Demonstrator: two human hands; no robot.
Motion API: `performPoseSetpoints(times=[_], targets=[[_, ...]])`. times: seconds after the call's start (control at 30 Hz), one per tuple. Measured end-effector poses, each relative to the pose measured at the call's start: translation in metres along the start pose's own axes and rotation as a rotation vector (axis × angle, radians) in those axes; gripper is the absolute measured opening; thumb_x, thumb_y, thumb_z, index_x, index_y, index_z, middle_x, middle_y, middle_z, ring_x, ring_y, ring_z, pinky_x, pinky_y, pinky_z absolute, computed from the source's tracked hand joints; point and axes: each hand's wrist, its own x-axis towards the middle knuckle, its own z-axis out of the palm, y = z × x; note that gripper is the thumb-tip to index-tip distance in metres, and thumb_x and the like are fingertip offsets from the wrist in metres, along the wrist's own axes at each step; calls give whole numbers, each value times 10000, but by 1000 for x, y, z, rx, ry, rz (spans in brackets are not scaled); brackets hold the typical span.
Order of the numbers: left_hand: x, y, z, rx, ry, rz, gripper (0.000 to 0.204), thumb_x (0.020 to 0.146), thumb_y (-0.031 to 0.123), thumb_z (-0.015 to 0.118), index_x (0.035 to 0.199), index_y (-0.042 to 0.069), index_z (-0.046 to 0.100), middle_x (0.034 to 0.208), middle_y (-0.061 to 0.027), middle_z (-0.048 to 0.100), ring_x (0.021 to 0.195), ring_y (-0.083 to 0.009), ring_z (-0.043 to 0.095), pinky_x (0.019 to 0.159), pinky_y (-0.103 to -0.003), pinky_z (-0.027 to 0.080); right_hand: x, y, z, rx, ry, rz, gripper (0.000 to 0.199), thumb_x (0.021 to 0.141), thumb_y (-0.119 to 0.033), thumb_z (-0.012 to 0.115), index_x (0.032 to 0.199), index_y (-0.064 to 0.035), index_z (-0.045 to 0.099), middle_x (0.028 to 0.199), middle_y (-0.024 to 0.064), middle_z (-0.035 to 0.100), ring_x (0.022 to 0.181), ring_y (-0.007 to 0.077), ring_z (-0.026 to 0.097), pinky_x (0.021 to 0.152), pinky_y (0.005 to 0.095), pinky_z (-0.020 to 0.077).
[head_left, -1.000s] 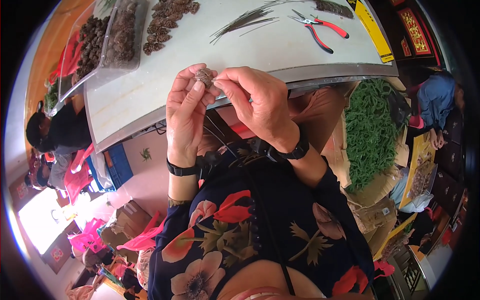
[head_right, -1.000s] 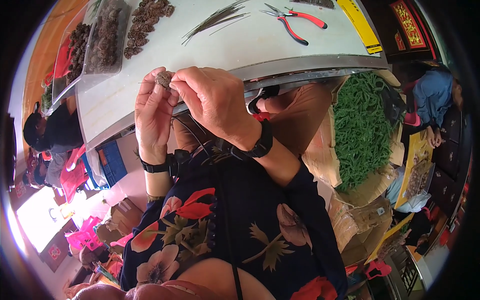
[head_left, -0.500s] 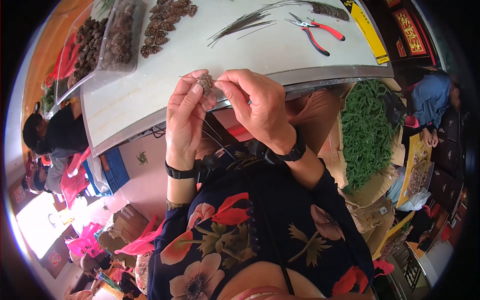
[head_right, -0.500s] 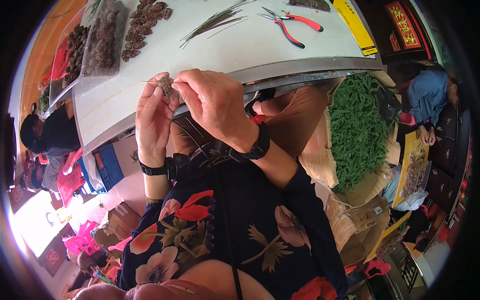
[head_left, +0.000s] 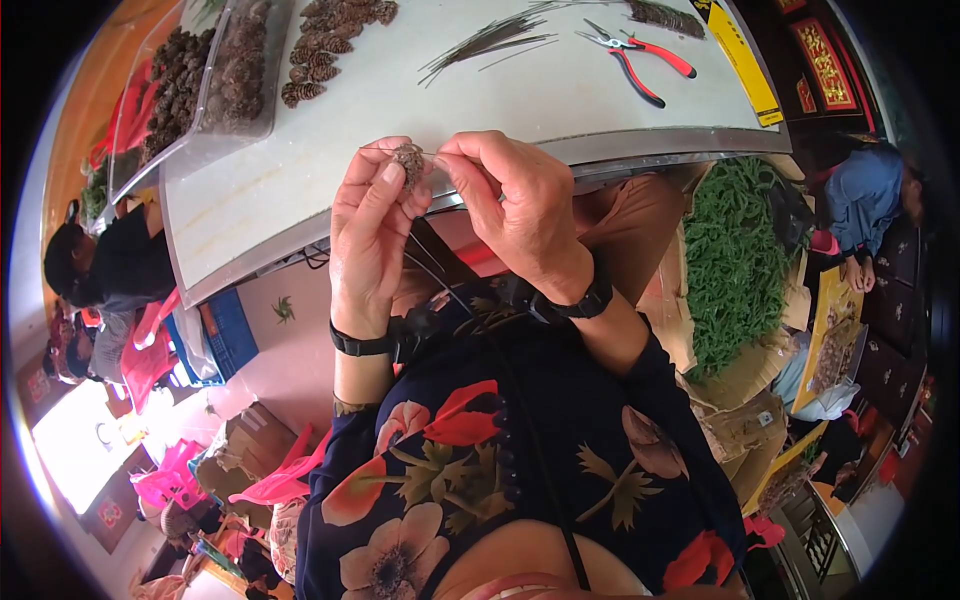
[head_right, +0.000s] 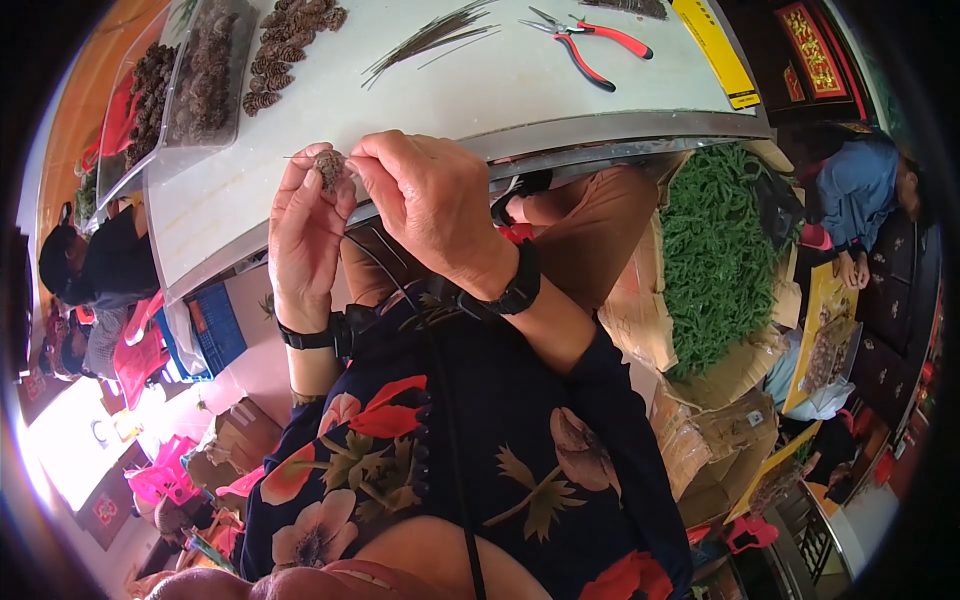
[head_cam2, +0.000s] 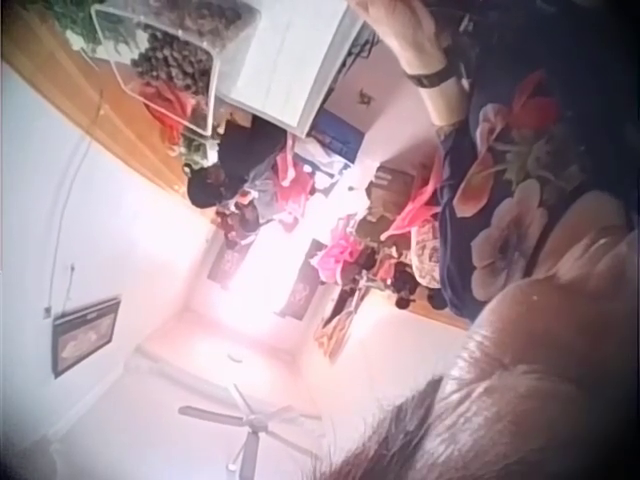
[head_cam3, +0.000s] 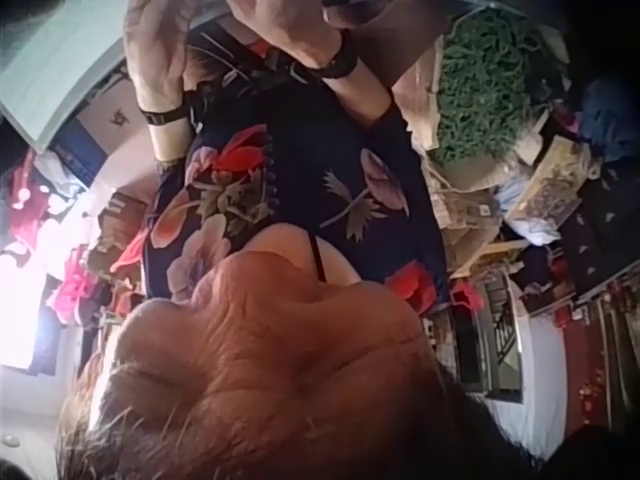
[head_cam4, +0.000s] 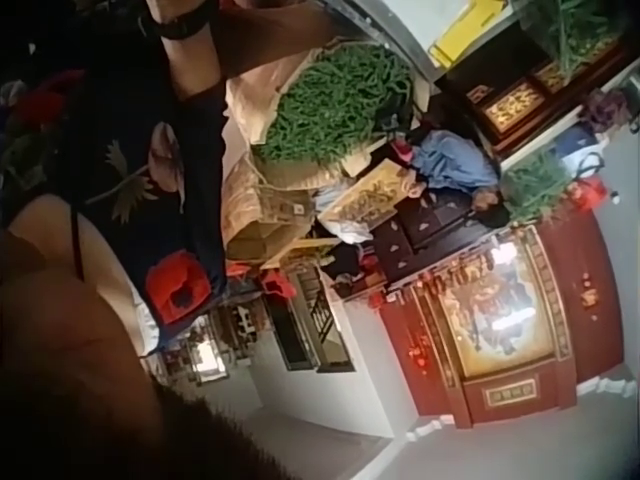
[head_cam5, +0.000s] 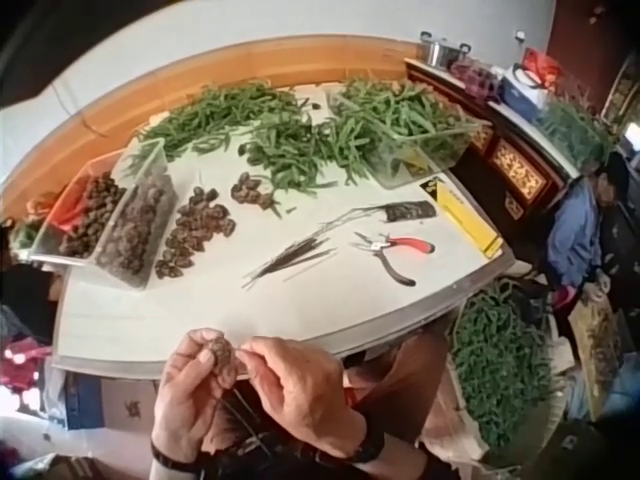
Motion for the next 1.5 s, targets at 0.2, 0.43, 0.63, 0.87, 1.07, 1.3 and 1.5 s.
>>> performPoseSetpoints(times=[0.2,0.43,0.63,0.87,1.07,1.3,1.5], targets=[[1,-3,-5,-62,-90,-92,289,950,82,512,1214,-33,493,973,-79,587,809,-139,537,767,-251,466,-5,1,4,4,-22,39,72,829,-82,651,865,-57,593,680,74,625,604,248,617,531,338,454],[0,-8,-12,-120,-134,-62,311,954,64,496,1248,-33,464,986,-94,576,822,-147,522,775,-257,457,-5,0,2,16,-22,-8,65,843,-35,645,903,-32,620,694,91,631,563,224,595,520,300,457],[-1,-6,-5,-87,-89,12,311,956,65,498,1249,-34,462,992,-105,576,815,-150,531,766,-256,463,-5,0,-1,-2,-19,-4,64,850,-27,631,912,-30,617,686,92,627,565,233,600,520,303,459],[-5,-5,-6,30,-70,35,279,966,129,518,1196,-29,502,1043,-124,585,794,-157,552,747,-259,477,-7,0,-2,26,-35,28,68,845,-14,627,912,-25,616,703,101,635,579,243,611,526,308,467],[-2,-9,-9,-71,-84,6,283,976,193,514,1159,-22,527,1054,-124,583,823,-152,546,764,-261,470,-11,3,4,47,-20,-31,72,841,-9,631,909,-25,615,718,102,639,589,243,613,526,303,468],[0,-7,-17,-123,-136,17,301,978,242,513,1136,-11,546,1067,-125,573,852,-162,535,778,-266,461,-12,1,3,108,-35,-27,70,833,-9,641,895,-31,616,721,96,636,594,239,607,524,307,466],[3,-10,-22,-141,-202,31,301,970,242,525,1130,-12,551,1076,-131,564,839,-178,531,774,-268,461,-4,9,-1,113,-82,-47,71,829,-6,645,885,-40,616,730,84,636,599,232,605,537,303,465]])
